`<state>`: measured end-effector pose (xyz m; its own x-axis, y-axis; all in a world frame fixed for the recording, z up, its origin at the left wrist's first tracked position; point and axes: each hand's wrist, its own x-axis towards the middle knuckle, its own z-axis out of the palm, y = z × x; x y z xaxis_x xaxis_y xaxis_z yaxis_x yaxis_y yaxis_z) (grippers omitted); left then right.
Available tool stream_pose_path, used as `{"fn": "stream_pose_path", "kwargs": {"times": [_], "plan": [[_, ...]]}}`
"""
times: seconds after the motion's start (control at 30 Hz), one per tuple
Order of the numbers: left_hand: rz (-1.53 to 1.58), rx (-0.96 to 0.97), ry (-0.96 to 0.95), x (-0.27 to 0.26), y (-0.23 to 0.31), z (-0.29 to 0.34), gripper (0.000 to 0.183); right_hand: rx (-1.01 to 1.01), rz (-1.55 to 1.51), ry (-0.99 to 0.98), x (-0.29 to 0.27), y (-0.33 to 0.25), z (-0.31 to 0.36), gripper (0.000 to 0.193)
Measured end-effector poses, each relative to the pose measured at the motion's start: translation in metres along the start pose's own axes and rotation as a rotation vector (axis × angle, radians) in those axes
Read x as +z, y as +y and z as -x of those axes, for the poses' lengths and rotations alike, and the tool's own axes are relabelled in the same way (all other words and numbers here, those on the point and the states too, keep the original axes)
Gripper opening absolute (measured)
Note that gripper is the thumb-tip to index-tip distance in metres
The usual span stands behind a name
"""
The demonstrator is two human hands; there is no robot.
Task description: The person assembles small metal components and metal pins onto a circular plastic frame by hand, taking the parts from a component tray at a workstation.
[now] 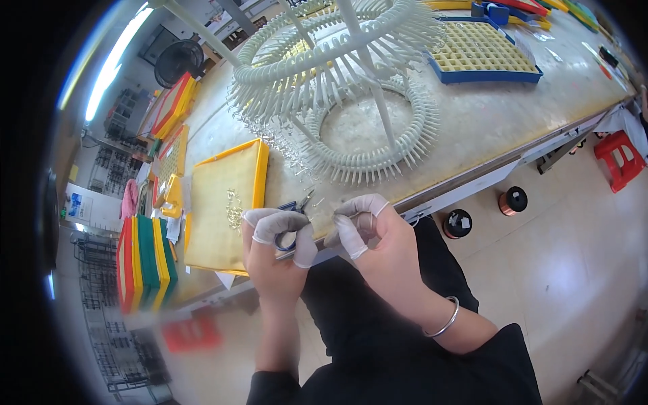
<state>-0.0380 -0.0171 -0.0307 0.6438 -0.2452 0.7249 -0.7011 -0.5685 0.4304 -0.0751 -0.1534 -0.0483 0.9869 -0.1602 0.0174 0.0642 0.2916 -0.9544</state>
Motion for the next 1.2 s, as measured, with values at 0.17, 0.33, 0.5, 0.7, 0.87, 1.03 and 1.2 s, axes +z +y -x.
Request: {"fn": "stream_pose_path", "kwargs": {"times": [0.17,0.33,0.5,0.7,0.87,1.03,1.2], "plan": [[-0.054,0.075,-0.025,0.005,0.003,-0.01,0.024,-0.051,0.029,0.055,0.004,0.002,0.003,0.019],[-0.108,0.164,-0.058,0.008,0.001,-0.012,0.024,-0.074,0.127,0.068,0.003,0.006,0.003,0.018],[-0.127,0.17,-0.082,0.007,-0.006,-0.01,0.023,-0.068,0.111,0.067,0.003,0.006,0.003,0.017],[-0.085,0.213,-0.04,0.008,-0.005,-0.009,0.023,-0.086,0.098,0.08,0.001,0.007,0.003,0.017],[-0.117,0.222,-0.059,0.01,-0.005,-0.011,0.024,-0.078,0.165,0.048,-0.001,0.002,0.004,0.015],[-0.123,0.22,-0.066,0.01,-0.003,-0.012,0.024,-0.12,0.114,0.111,0.003,0.008,0.004,0.016],[-0.113,0.228,-0.071,0.01,-0.008,-0.011,0.024,-0.224,0.213,0.089,0.002,0.007,-0.005,0.014]]}}
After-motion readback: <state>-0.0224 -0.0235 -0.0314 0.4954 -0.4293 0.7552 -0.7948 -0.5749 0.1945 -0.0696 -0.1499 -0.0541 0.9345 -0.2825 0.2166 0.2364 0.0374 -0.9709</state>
